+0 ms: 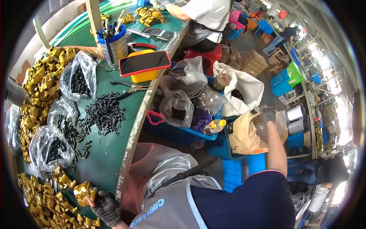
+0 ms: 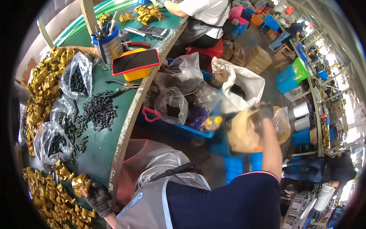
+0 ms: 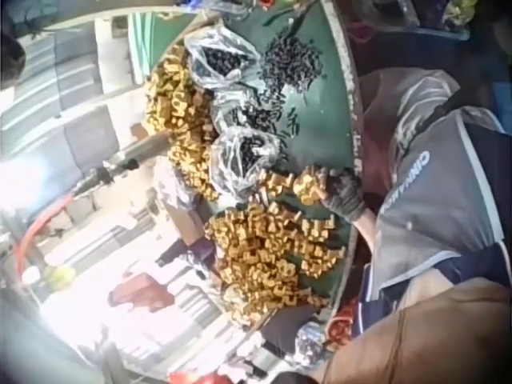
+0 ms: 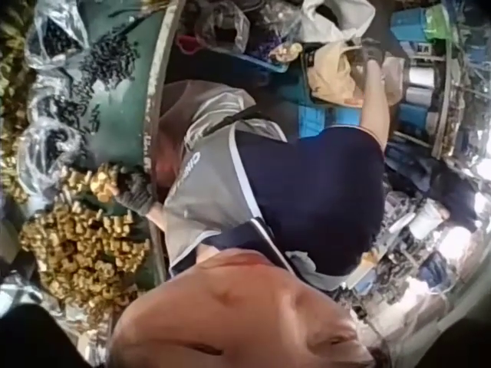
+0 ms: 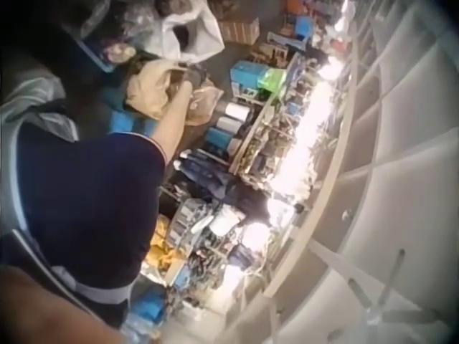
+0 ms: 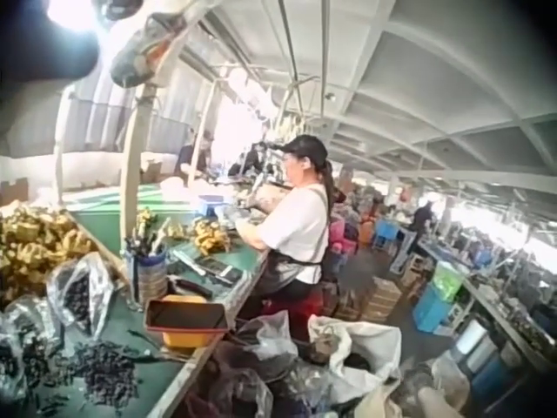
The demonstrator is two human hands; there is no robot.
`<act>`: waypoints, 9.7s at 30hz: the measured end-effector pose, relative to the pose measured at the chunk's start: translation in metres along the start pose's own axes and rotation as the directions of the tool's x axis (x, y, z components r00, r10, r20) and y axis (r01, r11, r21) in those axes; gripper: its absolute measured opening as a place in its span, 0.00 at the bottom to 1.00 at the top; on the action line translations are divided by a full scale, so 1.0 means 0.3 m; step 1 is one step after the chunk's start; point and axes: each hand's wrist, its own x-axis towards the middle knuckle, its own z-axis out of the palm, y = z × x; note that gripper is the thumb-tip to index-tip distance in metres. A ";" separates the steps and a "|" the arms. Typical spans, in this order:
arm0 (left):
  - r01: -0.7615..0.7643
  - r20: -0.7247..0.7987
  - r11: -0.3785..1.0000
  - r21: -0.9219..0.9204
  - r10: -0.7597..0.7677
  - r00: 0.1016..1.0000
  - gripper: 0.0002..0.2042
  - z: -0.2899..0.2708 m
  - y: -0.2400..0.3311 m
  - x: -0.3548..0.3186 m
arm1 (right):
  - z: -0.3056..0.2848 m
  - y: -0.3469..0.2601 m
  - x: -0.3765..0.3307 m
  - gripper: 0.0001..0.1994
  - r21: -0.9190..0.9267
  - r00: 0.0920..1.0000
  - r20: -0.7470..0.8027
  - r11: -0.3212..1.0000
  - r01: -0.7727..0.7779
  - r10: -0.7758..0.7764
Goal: Assembling and fastening screws onto gold-colored metal hardware components at a factory workstation.
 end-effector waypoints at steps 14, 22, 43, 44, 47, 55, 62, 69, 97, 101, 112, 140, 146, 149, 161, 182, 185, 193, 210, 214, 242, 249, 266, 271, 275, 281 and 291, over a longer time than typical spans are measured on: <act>-0.078 -0.215 0.991 -0.107 0.054 0.975 0.13 0.091 -0.053 -0.037 | -0.392 -1.192 -0.192 0.11 0.666 0.363 -0.089 0.215 0.714 -0.928; -0.176 -0.270 0.968 -0.177 0.125 0.955 0.13 0.096 -0.079 -0.051 | -0.637 -1.764 -0.751 0.12 0.509 -0.396 -0.242 -0.463 0.725 -0.886; -0.331 -0.395 0.935 -0.129 0.257 0.882 0.12 0.181 -0.130 -0.015 | -0.726 -1.789 -1.094 0.08 0.907 -0.461 -0.308 -0.402 0.120 -0.832; -0.333 -0.402 0.931 -0.149 0.250 0.881 0.12 0.187 -0.129 -0.014 | -0.738 -1.782 -1.137 0.08 0.906 -0.465 -0.312 -0.407 0.116 -0.828; -0.345 -0.422 0.919 -0.189 0.242 0.874 0.12 0.191 -0.128 -0.013 | -0.769 -1.768 -1.234 0.10 0.820 -0.449 -0.503 -0.572 0.022 -0.739; -0.327 -0.379 0.939 -0.109 0.265 0.887 0.12 0.157 -0.149 0.011 | -0.811 -1.770 -1.270 0.10 0.690 -0.590 -0.541 -0.718 0.097 -0.600; -0.339 -0.429 0.939 -0.060 0.282 0.858 0.07 0.165 -0.146 -0.007 | -0.825 -1.745 -1.257 0.08 0.996 -0.627 -0.084 -0.078 -0.037 -0.775; -0.365 -0.398 0.931 -0.025 0.325 0.858 0.08 0.169 -0.142 0.002 | -0.725 -1.756 -1.287 0.06 0.995 -0.591 0.034 0.083 -0.056 -0.806; -0.018 0.216 -0.307 0.952 0.627 0.748 0.15 0.097 0.060 -0.127 | -0.684 -2.122 -1.088 0.09 0.390 -0.419 -0.141 -0.439 0.809 -0.897; 0.040 0.329 -0.421 0.906 0.762 0.558 0.16 0.077 0.109 -0.115 | -0.672 -2.113 -1.044 0.09 0.369 -0.571 -0.112 -0.567 0.736 -0.814; 0.159 -0.288 0.276 0.948 0.531 0.797 0.22 0.167 0.103 -0.056 | -0.793 -1.926 -1.169 0.09 0.823 -0.603 -0.285 -0.513 0.244 -0.745; -0.123 0.211 -0.171 0.978 0.787 0.580 0.23 0.199 -0.041 -0.104 | -0.763 -1.781 -1.364 0.09 0.797 -0.482 -0.482 -0.595 0.105 -0.731; -0.230 0.223 -0.104 0.968 0.780 0.585 0.26 0.170 0.004 -0.087 | -0.801 -1.902 -1.318 0.15 0.998 -0.711 -0.067 -0.038 -0.057 -0.700; -0.269 0.093 0.079 0.960 0.815 0.573 0.25 0.181 0.037 -0.079 | -0.815 -1.858 -1.295 0.19 0.967 -0.734 -0.092 0.116 -0.228 -0.673; -0.385 -0.109 0.497 0.778 0.710 0.696 0.12 0.109 0.112 -0.064 | -1.158 -2.404 -1.410 0.21 0.435 -0.655 0.097 0.624 -0.649 -0.749; 0.119 -0.024 -0.085 0.989 0.709 0.704 0.27 0.067 0.203 0.158 | -1.026 -1.991 -1.396 0.11 0.282 -0.472 -0.868 -0.935 -0.216 -0.153; 0.077 0.154 -0.303 0.950 0.667 0.729 0.23 0.101 0.228 0.160 | -0.979 -1.958 -1.210 0.09 0.451 -0.645 -0.640 -0.884 0.126 -0.418; 0.172 0.114 -0.360 0.917 0.650 0.752 0.20 0.120 0.179 0.056 | -0.762 -2.014 -1.023 0.10 0.505 -0.570 -0.380 -0.679 0.533 -0.729; -0.180 -0.115 0.673 0.718 0.370 0.922 0.17 0.077 0.063 -0.089 | -0.800 -1.900 -1.203 0.06 0.778 -0.543 -0.393 -0.583 0.235 -0.743; -0.240 -0.183 0.962 -0.128 0.215 0.959 0.16 0.103 0.005 -0.031 | -0.804 -1.828 -1.300 0.07 0.838 -0.488 -0.465 -0.545 0.026 -0.739; -0.260 0.007 0.804 -0.535 0.311 0.950 0.18 0.142 -0.035 0.028 | -1.207 -1.962 -1.008 0.21 0.302 0.180 -0.953 -0.795 0.527 -0.243; -0.229 0.009 0.760 -0.609 0.295 0.955 0.19 0.131 -0.038 0.062 | -1.271 -2.106 -1.175 0.24 0.543 -0.244 -0.693 -0.269 -0.795 -0.678; -0.120 0.118 0.646 -0.754 0.313 0.942 0.19 0.147 -0.070 0.048 | -1.202 -1.979 -1.286 0.31 0.383 -0.370 -0.793 0.076 -0.920 -0.484; -0.343 -0.129 0.730 -0.591 0.334 0.934 0.15 0.161 -0.040 0.005 | -1.289 -1.967 -1.167 0.32 0.411 -0.304 -0.710 -0.022 -0.912 -0.636; -0.413 -0.302 0.888 -0.200 0.345 0.888 0.13 0.121 -0.036 0.004 | -1.064 -2.006 -1.019 0.23 0.436 -0.608 -0.604 -0.852 0.288 -0.515; -0.310 -0.272 0.937 -0.159 0.260 0.926 0.15 0.110 -0.035 -0.004 | -0.659 -2.040 -0.912 0.12 0.479 -0.460 -0.320 -0.560 0.675 -0.828; -0.353 -0.293 0.902 -0.248 0.277 0.915 0.13 0.113 -0.063 0.008 | -0.672 -2.009 -0.997 0.08 0.843 -0.484 -0.243 -0.430 0.324 -0.841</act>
